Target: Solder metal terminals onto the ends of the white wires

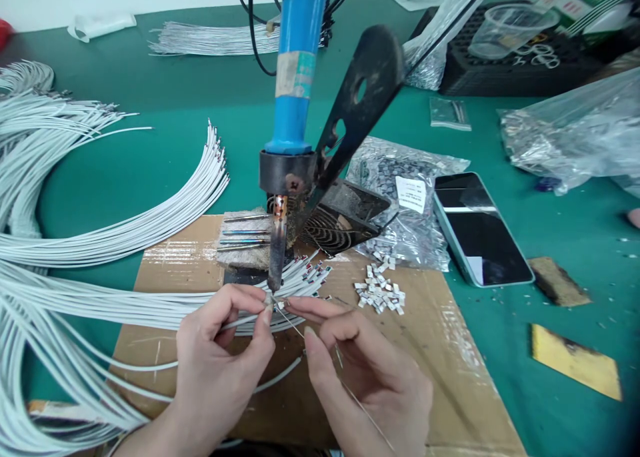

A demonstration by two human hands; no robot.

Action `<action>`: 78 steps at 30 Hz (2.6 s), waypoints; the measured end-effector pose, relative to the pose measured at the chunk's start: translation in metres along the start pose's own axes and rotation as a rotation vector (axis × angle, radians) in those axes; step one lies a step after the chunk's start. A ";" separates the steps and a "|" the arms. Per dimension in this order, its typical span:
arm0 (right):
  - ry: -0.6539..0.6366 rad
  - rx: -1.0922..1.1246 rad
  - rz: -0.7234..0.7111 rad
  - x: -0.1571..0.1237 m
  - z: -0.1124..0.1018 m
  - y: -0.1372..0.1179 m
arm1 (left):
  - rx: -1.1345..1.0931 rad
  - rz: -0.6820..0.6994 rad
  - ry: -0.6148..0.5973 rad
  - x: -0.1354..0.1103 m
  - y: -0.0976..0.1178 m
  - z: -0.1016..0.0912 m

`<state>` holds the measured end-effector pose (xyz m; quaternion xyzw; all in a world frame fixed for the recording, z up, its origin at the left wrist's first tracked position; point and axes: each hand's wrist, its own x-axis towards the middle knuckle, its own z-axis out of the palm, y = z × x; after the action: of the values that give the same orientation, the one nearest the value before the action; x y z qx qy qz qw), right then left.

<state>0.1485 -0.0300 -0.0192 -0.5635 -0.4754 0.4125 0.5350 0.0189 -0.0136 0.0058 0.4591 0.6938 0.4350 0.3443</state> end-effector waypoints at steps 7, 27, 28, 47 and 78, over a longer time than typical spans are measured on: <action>0.010 0.020 0.001 0.000 0.001 0.003 | -0.012 -0.023 0.015 -0.001 0.000 0.001; -0.030 0.072 0.087 0.008 0.005 -0.001 | -0.191 -0.081 -0.055 0.021 0.004 -0.005; -0.030 0.067 0.088 0.008 0.005 -0.002 | -0.197 -0.086 -0.061 0.022 0.004 -0.005; 0.009 0.085 0.070 0.012 0.006 -0.012 | -0.289 -0.126 -0.199 0.029 0.002 -0.010; 0.034 0.079 0.032 0.009 0.007 -0.004 | -0.345 -0.167 -0.061 0.024 0.009 -0.005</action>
<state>0.1436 -0.0201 -0.0156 -0.5563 -0.4406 0.4297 0.5583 0.0100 0.0090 0.0143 0.3471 0.6339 0.5035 0.4735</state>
